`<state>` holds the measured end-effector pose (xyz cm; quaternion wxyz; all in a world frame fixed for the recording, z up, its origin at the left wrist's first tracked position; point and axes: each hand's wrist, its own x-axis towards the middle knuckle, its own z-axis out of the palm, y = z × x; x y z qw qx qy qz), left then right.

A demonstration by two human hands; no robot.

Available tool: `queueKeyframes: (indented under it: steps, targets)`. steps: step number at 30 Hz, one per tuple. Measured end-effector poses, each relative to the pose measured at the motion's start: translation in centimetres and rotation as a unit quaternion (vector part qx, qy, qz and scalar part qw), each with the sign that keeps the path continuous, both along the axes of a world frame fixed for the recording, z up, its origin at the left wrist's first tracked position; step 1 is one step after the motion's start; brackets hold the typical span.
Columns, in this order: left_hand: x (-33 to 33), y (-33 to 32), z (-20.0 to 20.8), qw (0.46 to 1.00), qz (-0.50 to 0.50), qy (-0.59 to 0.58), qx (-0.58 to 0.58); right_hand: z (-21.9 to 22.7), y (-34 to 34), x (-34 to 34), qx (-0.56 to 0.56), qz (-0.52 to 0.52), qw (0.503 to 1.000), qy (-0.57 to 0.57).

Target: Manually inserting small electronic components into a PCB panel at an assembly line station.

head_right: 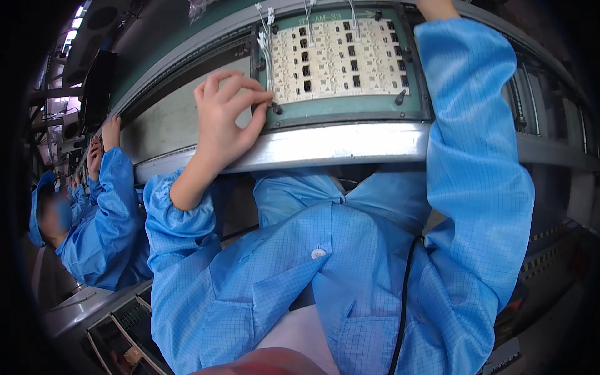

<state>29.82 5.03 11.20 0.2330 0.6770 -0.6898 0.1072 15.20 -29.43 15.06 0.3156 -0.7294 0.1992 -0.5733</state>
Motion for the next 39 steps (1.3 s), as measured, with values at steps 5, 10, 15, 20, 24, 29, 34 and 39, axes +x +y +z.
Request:
queueKeyframes:
  steps: [5, 10, 15, 20, 24, 29, 34, 39]
  targets:
    - [0.8, 1.7, 1.0, 0.997, -0.033, 0.027, 0.065, -0.5, 3.9, -2.4, 0.08, 0.151, 0.985, 0.019]
    - [6.4, -6.8, 2.7, 0.993, -0.067, 0.048, 0.08, -1.9, 5.8, -8.2, 0.074, 0.196, 0.971, 0.117]
    - [12.8, -16.2, 0.1, 0.991, 0.1, -0.077, -0.034, -2.7, 12.2, -8.0, -0.055, 0.059, 0.968, 0.239]
    - [11.7, -18.7, 0.9, 0.957, 0.234, -0.164, -0.058, -4.6, 13.1, -7.6, -0.136, 0.048, 0.959, 0.244]
    - [12.7, -18.7, 1.1, 0.96, 0.216, -0.04, -0.171, -5.7, 12.2, -6.8, -0.234, 0.061, 0.935, 0.26]
    - [16.6, -22.7, 4.5, 0.927, 0.128, 0.26, -0.239, -6.0, 11.9, -6.8, -0.195, 0.052, 0.933, 0.299]
    - [15.0, -23.1, 9.5, 0.896, 0.198, 0.337, -0.21, -5.8, 11.9, -6.5, -0.141, 0.065, 0.936, 0.315]
    - [7.2, -15.2, 8.0, 0.955, 0.076, -0.146, -0.248, -5.9, 11.7, -7.2, -0.222, 0.056, 0.918, 0.324]
